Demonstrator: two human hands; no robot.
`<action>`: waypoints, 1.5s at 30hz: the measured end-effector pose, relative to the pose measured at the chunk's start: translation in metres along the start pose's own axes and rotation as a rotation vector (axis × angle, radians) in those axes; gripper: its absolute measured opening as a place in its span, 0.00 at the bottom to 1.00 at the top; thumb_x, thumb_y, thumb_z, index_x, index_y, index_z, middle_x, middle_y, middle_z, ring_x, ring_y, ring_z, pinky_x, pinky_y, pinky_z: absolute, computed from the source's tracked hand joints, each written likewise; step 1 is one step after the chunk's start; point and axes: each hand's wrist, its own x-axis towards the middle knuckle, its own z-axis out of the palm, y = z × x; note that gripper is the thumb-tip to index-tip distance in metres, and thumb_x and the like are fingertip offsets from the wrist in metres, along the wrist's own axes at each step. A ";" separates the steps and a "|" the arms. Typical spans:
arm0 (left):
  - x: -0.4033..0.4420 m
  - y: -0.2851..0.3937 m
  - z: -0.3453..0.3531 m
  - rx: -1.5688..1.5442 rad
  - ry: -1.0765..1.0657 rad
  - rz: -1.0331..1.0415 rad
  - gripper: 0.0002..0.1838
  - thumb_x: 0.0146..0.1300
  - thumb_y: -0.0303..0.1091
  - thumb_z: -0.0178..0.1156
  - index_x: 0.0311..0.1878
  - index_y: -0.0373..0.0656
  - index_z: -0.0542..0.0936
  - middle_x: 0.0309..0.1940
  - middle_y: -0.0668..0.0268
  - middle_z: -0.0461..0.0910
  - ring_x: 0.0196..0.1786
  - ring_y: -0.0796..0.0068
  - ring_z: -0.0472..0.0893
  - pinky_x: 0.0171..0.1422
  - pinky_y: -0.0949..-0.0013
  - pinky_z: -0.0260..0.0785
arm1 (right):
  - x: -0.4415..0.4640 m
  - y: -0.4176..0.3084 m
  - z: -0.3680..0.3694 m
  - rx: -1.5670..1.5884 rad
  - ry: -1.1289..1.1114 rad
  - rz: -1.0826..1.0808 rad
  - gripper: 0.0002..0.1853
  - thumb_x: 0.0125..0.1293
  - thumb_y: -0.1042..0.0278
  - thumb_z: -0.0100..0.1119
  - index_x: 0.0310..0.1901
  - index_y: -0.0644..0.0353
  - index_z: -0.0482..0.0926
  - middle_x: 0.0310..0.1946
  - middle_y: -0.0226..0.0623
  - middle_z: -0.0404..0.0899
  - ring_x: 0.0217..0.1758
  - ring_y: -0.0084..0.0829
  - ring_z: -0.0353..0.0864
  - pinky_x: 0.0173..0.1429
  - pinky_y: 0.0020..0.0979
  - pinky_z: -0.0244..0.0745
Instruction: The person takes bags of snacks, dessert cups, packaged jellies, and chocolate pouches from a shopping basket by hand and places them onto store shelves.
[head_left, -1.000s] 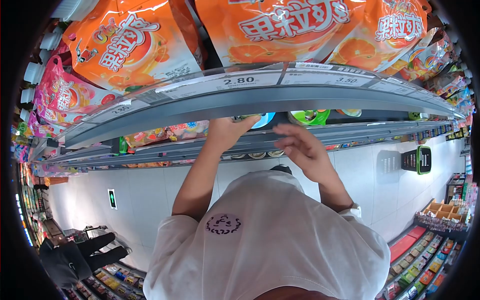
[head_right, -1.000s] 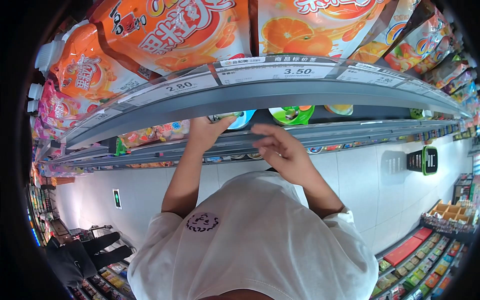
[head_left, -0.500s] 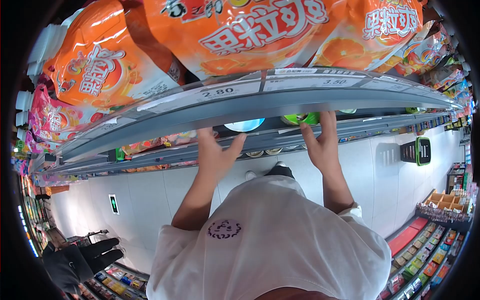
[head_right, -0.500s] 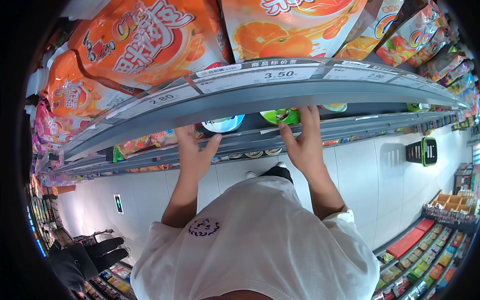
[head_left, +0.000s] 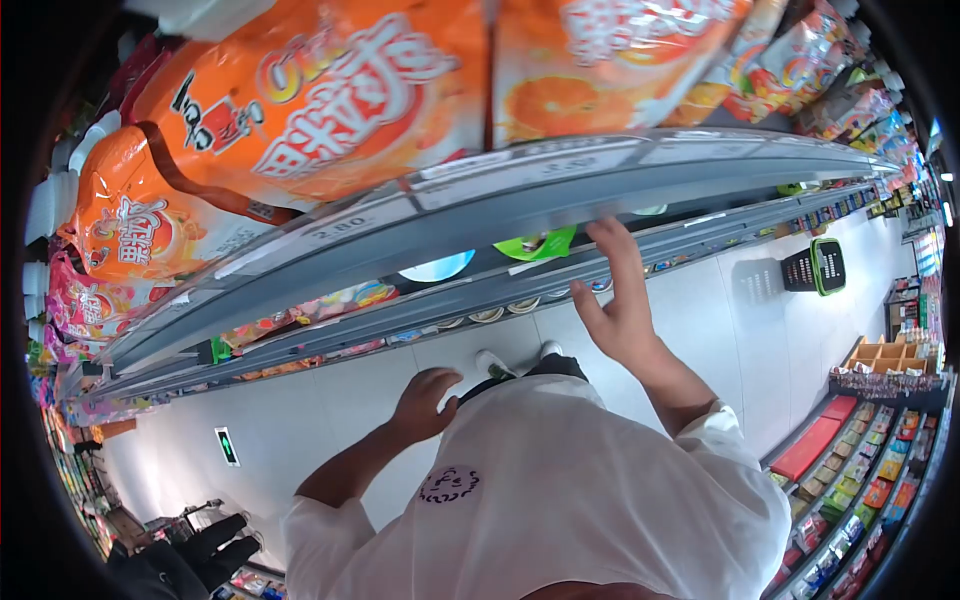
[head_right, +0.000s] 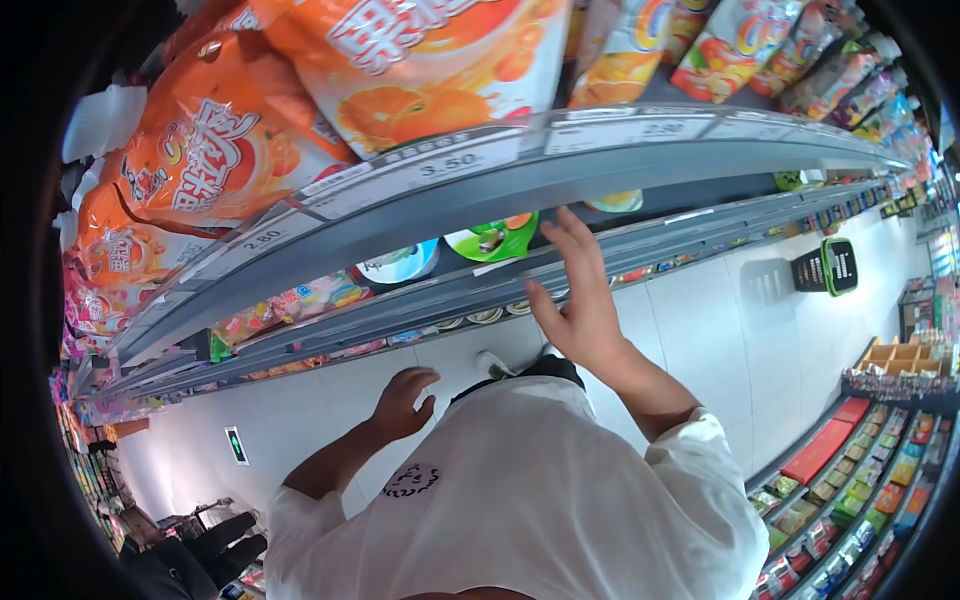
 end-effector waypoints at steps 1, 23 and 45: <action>-0.013 -0.027 0.016 0.065 -0.101 0.001 0.17 0.51 0.28 0.58 0.46 0.42 0.73 0.43 0.59 0.76 0.48 0.58 0.74 0.53 0.60 0.67 | -0.008 0.003 -0.010 0.000 -0.032 -0.063 0.27 0.51 0.78 0.56 0.56 0.65 0.64 0.56 0.53 0.64 0.60 0.53 0.62 0.63 0.40 0.57; 0.005 0.006 0.252 -0.086 -0.375 -0.528 0.18 0.56 0.39 0.57 0.47 0.39 0.74 0.40 0.54 0.78 0.46 0.58 0.78 0.49 0.63 0.69 | -0.486 0.311 -0.146 -0.364 -0.802 1.053 0.22 0.55 0.57 0.51 0.50 0.59 0.74 0.48 0.50 0.75 0.52 0.47 0.73 0.57 0.40 0.69; 0.190 0.082 0.421 -0.039 -0.696 -0.479 0.14 0.52 0.40 0.56 0.32 0.38 0.80 0.27 0.57 0.80 0.31 0.64 0.79 0.40 0.63 0.70 | -0.661 0.288 -0.173 0.392 -0.038 1.751 0.16 0.54 0.65 0.53 0.41 0.65 0.79 0.34 0.42 0.80 0.36 0.34 0.80 0.37 0.31 0.76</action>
